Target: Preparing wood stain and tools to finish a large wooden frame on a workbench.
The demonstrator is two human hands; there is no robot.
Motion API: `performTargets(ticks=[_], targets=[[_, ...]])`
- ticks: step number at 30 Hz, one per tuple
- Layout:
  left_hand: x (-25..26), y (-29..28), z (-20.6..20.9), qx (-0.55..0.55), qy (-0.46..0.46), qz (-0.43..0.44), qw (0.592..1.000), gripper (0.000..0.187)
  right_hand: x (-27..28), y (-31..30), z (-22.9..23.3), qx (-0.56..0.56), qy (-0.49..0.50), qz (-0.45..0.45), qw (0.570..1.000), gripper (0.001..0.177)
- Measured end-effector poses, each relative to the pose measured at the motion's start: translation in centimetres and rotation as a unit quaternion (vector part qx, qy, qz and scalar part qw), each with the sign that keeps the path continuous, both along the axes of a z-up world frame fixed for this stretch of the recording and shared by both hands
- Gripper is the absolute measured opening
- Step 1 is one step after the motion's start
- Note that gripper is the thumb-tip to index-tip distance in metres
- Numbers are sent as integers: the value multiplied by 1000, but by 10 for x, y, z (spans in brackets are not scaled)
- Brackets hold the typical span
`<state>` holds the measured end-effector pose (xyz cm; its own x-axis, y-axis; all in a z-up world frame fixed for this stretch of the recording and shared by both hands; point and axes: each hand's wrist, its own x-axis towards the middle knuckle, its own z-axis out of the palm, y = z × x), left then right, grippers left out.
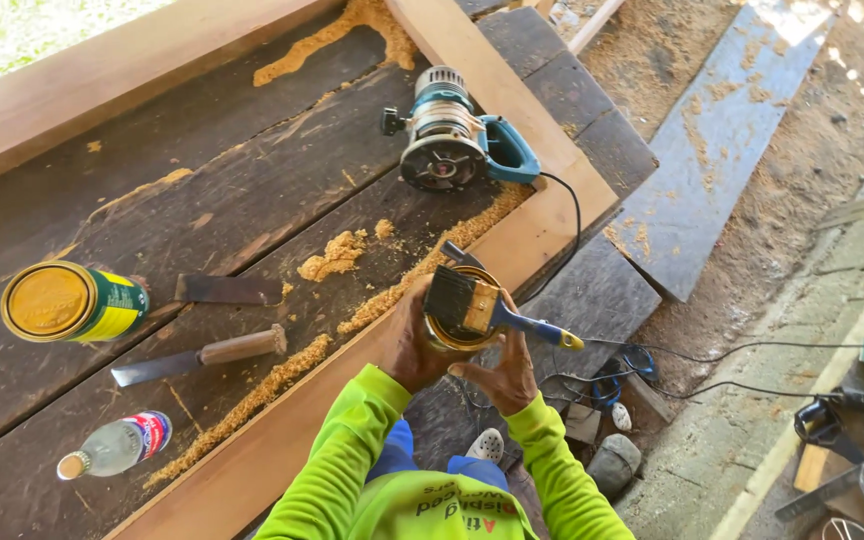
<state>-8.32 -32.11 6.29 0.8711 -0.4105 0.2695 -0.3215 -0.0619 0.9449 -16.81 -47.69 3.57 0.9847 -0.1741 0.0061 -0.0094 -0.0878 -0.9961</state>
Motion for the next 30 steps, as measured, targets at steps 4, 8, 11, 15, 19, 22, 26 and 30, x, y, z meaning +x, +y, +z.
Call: performTargets(ticks=[4, 8, 11, 15, 19, 22, 26, 30], targets=[[-14, -26, -12, 16, -27, -39, 999, 80, -24, -24, -11, -102, -43, -40, 993, 115], [-32, -64, -17, 29, -106, -26, 994, 94, -62, -46, 18, -126, 78, -90, 985, 93], [-47, -93, -4, 28, -115, -36, 992, 93, -114, -76, 48, -263, 268, -51, 925, 78], [-78, -133, -1, 11, -156, -36, 987, 104, -155, -112, 111, -446, 212, -102, 864, 76], [-114, -171, -18, 32, -140, -107, 984, 103, -147, -155, 138, -550, 41, -115, 826, 105], [-147, -198, -35, 30, -134, -131, 982, 105, -167, -178, 130, -553, 47, -68, 829, 124], [-192, -224, -51, 62, -90, -207, 972, 108, -214, -204, 105, -504, 135, -54, 852, 131], [-229, -256, -65, 46, -104, -299, 947, 112, -267, -220, 92, -439, 225, -85, 865, 130]])
